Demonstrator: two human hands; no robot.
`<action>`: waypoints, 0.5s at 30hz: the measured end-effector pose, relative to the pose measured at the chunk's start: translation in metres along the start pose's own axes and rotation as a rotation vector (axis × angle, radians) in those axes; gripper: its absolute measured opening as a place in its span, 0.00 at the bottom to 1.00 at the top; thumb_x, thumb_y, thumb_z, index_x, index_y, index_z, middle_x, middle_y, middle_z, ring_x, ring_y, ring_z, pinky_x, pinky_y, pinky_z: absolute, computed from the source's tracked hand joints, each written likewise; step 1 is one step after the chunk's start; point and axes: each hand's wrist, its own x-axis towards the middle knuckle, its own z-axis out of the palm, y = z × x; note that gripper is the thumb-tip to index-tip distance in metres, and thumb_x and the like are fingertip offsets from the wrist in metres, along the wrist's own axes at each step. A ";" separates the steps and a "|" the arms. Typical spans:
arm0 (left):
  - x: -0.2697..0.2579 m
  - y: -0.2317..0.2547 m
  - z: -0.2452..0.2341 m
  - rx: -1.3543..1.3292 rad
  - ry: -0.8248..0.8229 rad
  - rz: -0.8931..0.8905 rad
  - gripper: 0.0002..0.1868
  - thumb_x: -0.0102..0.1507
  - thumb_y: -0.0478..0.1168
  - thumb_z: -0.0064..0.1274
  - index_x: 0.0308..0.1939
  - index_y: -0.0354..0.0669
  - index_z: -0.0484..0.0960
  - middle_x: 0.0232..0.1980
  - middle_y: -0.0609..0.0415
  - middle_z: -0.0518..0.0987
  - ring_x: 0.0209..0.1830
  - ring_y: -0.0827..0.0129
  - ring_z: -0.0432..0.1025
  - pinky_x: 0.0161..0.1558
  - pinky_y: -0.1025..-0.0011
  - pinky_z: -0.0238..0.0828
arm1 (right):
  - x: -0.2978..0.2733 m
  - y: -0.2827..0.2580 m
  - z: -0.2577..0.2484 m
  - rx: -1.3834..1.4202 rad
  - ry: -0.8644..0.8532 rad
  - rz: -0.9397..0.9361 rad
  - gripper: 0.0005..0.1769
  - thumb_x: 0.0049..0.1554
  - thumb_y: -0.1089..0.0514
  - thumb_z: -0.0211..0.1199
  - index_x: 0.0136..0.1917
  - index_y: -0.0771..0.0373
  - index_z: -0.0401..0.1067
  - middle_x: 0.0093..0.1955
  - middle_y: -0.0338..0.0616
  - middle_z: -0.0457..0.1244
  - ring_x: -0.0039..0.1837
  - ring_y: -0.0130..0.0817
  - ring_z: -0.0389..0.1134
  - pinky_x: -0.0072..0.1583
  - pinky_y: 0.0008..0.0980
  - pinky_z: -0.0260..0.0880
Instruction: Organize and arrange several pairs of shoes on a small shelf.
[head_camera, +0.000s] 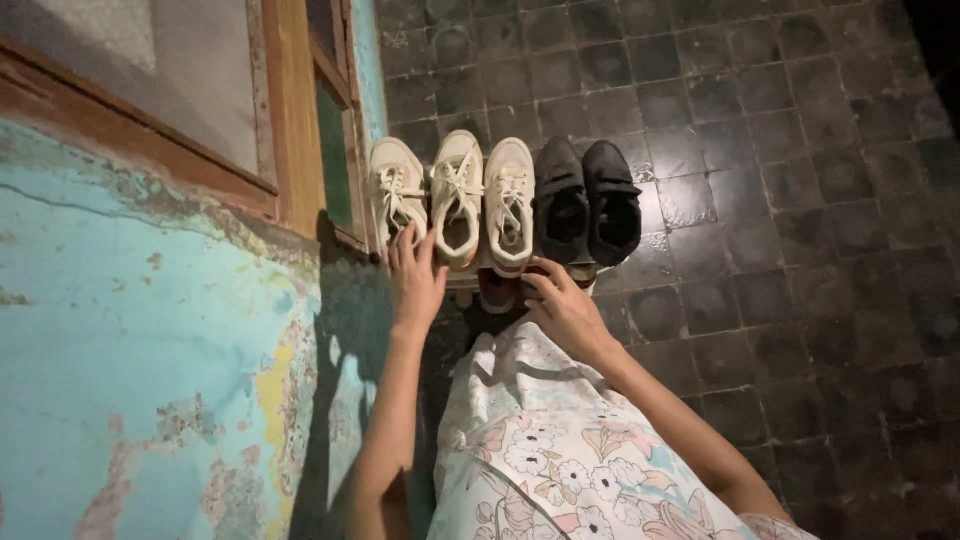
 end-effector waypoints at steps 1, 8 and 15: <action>-0.002 -0.002 0.001 0.002 0.003 -0.007 0.34 0.56 0.38 0.67 0.66 0.42 0.74 0.72 0.41 0.63 0.75 0.45 0.56 0.75 0.41 0.44 | -0.001 0.002 0.001 0.001 -0.006 -0.005 0.24 0.53 0.63 0.66 0.63 0.61 0.70 0.71 0.51 0.58 0.61 0.50 0.69 0.58 0.42 0.72; -0.003 -0.018 0.013 -0.006 -0.054 -0.134 0.36 0.55 0.28 0.59 0.68 0.41 0.71 0.64 0.44 0.73 0.70 0.48 0.62 0.72 0.48 0.55 | 0.000 0.009 0.014 -0.034 -0.078 -0.053 0.22 0.54 0.61 0.68 0.63 0.61 0.70 0.72 0.49 0.58 0.58 0.48 0.71 0.56 0.42 0.72; 0.009 -0.043 0.038 0.022 -0.014 -0.173 0.28 0.60 0.25 0.51 0.66 0.39 0.74 0.47 0.32 0.77 0.52 0.39 0.70 0.53 0.51 0.69 | 0.027 -0.002 0.027 -0.074 -0.075 -0.271 0.26 0.53 0.62 0.67 0.65 0.61 0.69 0.73 0.50 0.57 0.67 0.53 0.66 0.58 0.42 0.72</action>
